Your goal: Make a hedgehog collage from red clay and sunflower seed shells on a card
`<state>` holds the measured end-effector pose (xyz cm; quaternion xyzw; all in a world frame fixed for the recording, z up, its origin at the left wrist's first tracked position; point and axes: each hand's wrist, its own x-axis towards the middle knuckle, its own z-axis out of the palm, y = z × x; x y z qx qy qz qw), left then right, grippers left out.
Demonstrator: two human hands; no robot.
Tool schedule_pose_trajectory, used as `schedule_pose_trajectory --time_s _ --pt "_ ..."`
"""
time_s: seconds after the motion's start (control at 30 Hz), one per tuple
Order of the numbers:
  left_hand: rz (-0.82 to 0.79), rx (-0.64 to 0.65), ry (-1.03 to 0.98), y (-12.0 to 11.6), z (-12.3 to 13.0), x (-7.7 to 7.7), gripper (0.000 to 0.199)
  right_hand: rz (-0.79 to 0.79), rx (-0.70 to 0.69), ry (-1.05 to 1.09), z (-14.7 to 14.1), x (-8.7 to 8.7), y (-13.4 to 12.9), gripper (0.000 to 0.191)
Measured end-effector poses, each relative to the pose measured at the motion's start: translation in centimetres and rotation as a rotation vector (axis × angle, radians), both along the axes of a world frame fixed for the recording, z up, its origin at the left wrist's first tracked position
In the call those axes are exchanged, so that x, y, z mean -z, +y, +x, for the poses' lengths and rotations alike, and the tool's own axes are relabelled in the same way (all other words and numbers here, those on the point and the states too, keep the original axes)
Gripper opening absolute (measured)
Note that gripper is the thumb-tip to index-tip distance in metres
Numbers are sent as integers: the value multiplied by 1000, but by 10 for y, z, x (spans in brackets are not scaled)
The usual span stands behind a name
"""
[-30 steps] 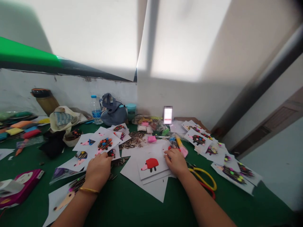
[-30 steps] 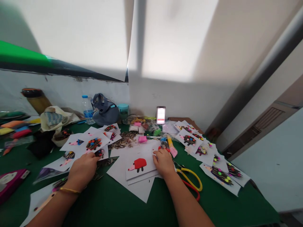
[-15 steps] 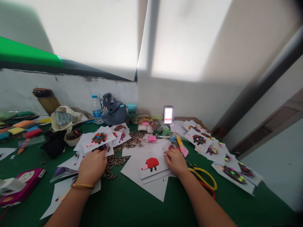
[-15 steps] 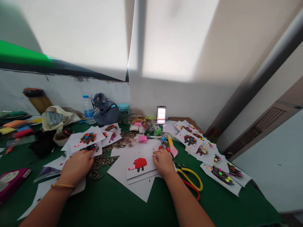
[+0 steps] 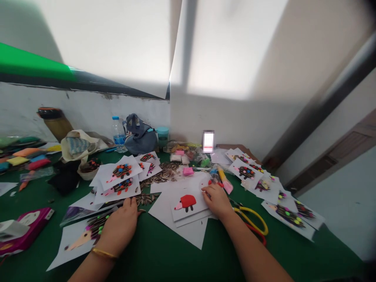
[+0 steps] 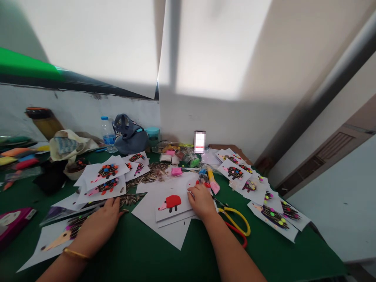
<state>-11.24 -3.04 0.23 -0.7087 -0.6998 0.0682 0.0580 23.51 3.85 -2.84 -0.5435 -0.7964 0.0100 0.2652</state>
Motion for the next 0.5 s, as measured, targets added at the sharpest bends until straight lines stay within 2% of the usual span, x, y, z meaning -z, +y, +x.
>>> schedule_pose_trajectory --time_s 0.13,0.27,0.5 --pt "11 41 -12 16 14 -6 46 -2 -9 9 0 1 0 21" --pt "47 15 -46 30 29 -10 40 -15 -8 8 -1 1 -1 22" --pt "131 23 -74 49 40 -3 49 -34 -30 22 -1 0 -1 23"
